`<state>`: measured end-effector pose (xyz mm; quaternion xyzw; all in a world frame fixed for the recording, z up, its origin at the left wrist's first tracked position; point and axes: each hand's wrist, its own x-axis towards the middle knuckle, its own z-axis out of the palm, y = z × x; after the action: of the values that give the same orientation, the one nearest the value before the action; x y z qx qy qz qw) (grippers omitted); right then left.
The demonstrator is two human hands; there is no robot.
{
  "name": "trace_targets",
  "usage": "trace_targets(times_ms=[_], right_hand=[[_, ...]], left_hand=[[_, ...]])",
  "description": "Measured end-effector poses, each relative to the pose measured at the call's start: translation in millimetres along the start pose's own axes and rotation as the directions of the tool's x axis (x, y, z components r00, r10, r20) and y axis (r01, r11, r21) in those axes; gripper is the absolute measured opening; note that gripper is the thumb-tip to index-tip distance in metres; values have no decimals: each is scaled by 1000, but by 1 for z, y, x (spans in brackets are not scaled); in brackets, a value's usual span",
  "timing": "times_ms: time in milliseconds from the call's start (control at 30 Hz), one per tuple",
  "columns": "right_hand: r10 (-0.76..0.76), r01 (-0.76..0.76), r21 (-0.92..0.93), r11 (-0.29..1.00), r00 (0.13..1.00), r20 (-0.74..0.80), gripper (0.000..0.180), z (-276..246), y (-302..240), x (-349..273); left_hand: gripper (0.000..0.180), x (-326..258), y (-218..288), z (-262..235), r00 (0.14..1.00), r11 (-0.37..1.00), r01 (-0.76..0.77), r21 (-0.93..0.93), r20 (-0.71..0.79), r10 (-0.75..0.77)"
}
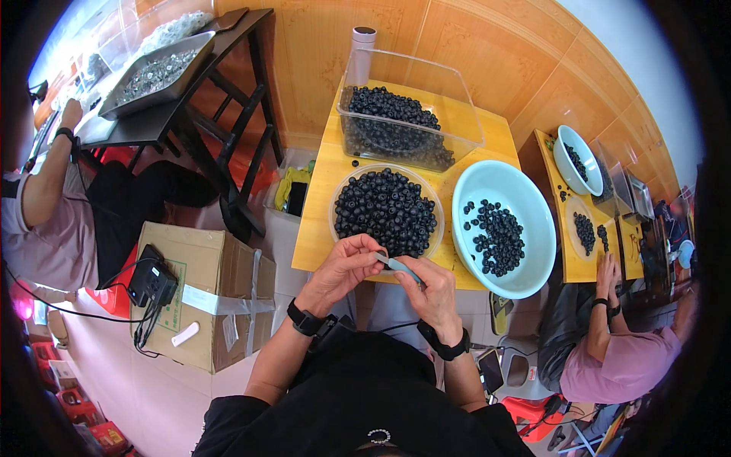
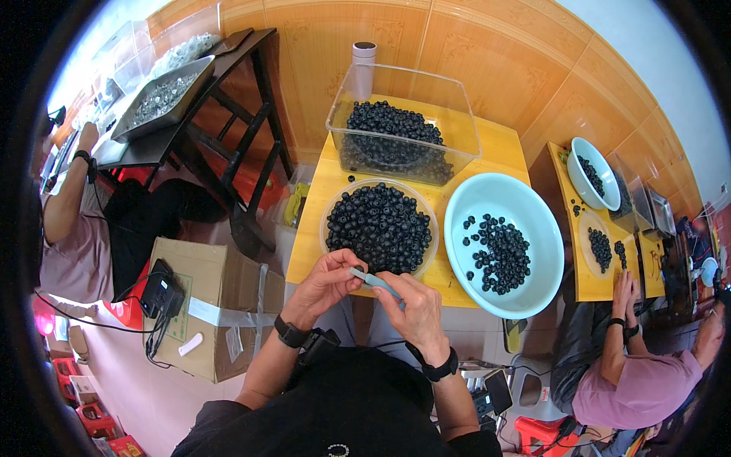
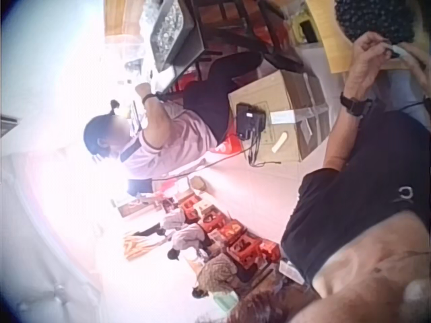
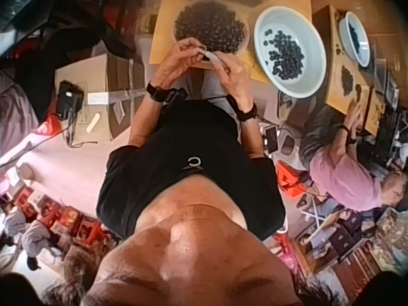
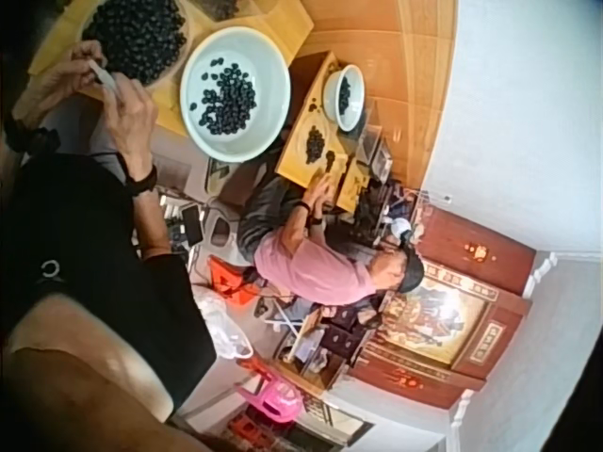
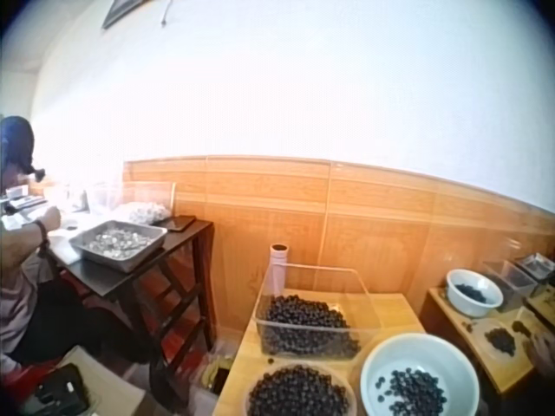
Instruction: Sorting and inspecting small black rubber or plastic parts into bins.
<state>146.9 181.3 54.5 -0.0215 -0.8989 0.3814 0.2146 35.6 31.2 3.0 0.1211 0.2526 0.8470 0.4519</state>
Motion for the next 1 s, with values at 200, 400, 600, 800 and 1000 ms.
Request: trace_targets(times_ms=[200, 400, 600, 800, 1000], right_hand=[[-6, -19, -163, 986, 989, -149, 19, 19, 35, -2], [264, -255, 78, 964, 955, -133, 22, -1, 33, -7], [93, -122, 239, 963, 988, 127, 24, 2, -7, -1], [123, -124, 177, 976, 992, 19, 21, -11, 6, -12], [295, -361, -30, 932, 806, -514, 42, -80, 44, -9]], left_hand=[[15, -5, 5, 0, 999, 999, 48, -25, 25, -47], [14, -9, 4, 7, 999, 999, 30, 43, -20, -29], [18, -8, -9, -3, 989, 987, 146, 63, -5, -146], [18, -6, -14, 9, 973, 964, 221, 151, -100, -207], [13, 18, -6, -9, 959, 843, 84, 531, -273, 76]])
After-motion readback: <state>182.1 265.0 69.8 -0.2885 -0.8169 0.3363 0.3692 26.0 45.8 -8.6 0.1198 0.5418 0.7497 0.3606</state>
